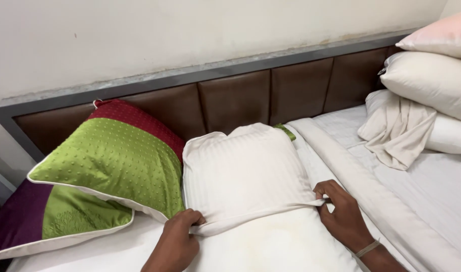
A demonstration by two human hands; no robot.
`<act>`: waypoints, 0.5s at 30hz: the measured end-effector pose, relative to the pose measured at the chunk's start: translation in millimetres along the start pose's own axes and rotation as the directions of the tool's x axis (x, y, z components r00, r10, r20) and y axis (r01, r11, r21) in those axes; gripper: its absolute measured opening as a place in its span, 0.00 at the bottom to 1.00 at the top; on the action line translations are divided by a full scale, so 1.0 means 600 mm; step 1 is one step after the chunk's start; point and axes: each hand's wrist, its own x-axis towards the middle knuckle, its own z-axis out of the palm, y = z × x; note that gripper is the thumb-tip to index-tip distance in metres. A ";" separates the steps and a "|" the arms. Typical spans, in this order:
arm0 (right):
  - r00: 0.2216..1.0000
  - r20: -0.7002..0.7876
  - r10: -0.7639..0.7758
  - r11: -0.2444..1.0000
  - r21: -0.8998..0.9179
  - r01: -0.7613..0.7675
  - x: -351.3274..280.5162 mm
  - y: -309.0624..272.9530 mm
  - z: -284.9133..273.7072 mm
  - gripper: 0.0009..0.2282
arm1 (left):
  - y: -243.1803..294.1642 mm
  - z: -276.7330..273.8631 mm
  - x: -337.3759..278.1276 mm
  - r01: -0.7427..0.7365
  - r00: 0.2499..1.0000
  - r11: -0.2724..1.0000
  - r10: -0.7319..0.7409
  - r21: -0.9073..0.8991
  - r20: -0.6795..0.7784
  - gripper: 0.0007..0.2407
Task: The person inserts a white pillow into a white pillowcase on a bed. They first attempt to insert the pillow into a satin pillowcase, then switch to a different white pillowcase, pulling the fabric over the pillow and tucking the edges to secure it.
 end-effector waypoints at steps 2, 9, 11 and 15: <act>0.999 -0.044 0.023 0.998 0.060 -0.021 -0.005 0.019 0.013 0.11 | -0.026 0.007 0.000 -0.053 0.998 0.993 0.057 0.102 -0.035 0.19; 0.969 -0.013 0.245 0.969 -0.009 -0.246 -0.016 0.116 0.067 0.13 | -0.081 0.062 0.012 0.126 0.991 0.991 -0.128 -0.044 -0.038 0.14; 0.953 0.022 0.301 0.952 0.048 -0.302 -0.018 0.145 0.077 0.09 | -0.104 0.089 0.014 0.083 0.975 0.974 -0.122 -0.211 -0.183 0.12; 0.920 0.146 0.364 0.913 0.136 -0.383 -0.018 0.173 0.081 0.08 | -0.130 0.113 0.019 0.098 0.965 0.976 -0.141 -0.194 -0.222 0.12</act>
